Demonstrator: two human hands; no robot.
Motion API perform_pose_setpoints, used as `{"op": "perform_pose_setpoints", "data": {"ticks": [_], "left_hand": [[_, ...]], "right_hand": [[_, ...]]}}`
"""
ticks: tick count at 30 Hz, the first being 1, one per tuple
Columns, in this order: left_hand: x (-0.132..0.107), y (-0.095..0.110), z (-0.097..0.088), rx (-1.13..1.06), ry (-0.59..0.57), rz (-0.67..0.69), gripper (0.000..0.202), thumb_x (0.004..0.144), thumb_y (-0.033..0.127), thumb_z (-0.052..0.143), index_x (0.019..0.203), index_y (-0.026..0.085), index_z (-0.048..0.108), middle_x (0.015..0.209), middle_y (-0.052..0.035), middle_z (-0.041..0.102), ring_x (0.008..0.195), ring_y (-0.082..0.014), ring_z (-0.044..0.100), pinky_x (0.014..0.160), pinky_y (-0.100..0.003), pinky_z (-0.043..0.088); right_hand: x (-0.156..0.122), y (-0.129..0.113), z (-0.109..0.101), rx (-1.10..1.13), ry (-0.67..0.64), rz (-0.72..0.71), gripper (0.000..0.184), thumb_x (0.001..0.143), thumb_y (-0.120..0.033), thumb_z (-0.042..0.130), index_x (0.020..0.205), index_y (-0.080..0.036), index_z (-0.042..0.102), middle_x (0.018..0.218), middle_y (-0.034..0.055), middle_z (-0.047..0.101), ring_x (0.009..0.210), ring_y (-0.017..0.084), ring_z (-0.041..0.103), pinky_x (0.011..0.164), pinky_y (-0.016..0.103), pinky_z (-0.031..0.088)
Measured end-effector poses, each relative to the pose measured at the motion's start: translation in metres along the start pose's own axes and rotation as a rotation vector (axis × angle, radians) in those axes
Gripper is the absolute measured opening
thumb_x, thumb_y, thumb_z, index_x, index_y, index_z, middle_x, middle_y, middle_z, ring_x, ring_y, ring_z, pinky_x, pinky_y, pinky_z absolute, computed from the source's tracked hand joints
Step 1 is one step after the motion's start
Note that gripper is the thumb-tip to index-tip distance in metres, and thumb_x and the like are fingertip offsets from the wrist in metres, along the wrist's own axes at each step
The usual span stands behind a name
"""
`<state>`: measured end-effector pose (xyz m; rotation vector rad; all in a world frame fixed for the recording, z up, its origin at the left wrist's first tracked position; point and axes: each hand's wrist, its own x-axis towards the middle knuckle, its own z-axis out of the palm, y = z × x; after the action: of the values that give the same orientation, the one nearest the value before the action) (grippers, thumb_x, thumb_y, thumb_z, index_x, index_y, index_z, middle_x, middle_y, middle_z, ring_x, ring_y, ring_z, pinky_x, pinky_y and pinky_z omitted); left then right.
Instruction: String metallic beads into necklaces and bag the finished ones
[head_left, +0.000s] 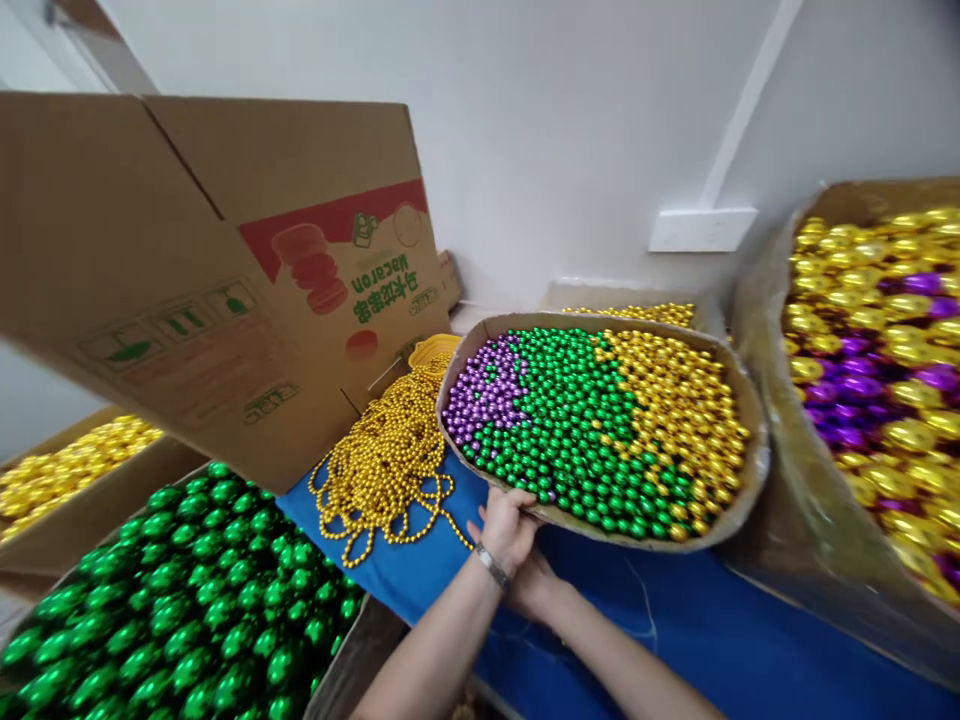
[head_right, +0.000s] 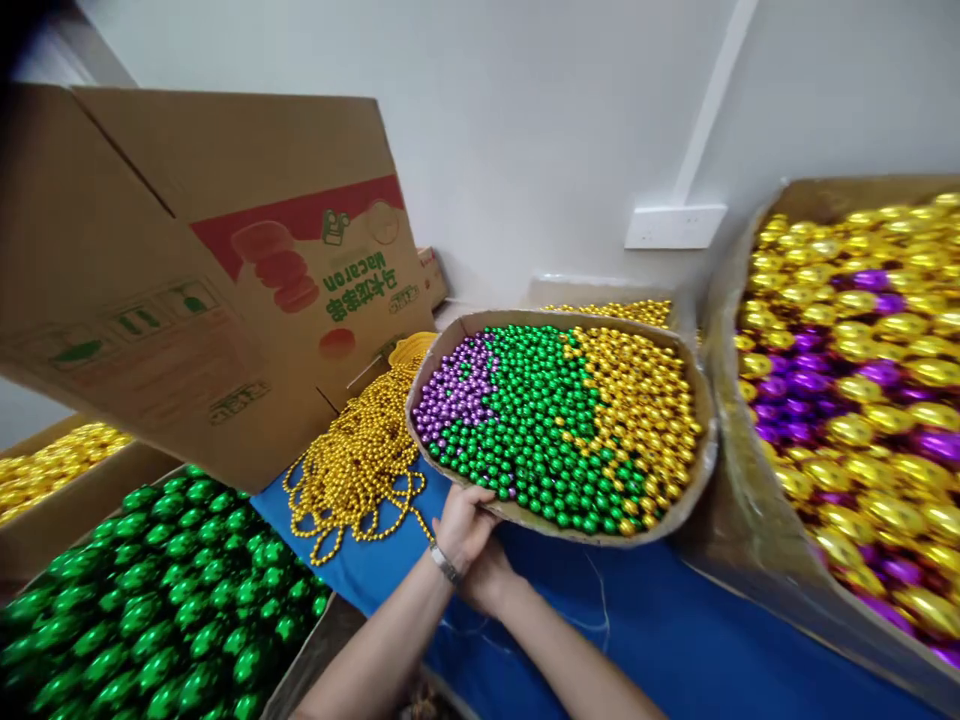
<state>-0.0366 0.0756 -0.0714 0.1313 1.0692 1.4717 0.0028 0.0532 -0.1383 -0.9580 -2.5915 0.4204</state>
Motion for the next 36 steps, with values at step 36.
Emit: {"op": "perform_pose_setpoints", "data": {"ticks": [36], "left_hand": [[-0.064, -0.023, -0.094, 1.229, -0.789, 0.764, 0.026, 0.076, 0.023, 0.06, 0.101, 0.027, 0.066, 0.103, -0.0092, 0.067, 0.108, -0.0284, 0.056, 0.099, -0.046, 0.037]], "right_hand": [[-0.192, 0.057, -0.095, -0.145, 0.045, 0.733, 0.028, 0.091, -0.033, 0.051, 0.114, -0.018, 0.055, 0.113, 0.0062, 0.058, 0.096, 0.018, 0.059, 0.083, 0.039, 0.049]]}}
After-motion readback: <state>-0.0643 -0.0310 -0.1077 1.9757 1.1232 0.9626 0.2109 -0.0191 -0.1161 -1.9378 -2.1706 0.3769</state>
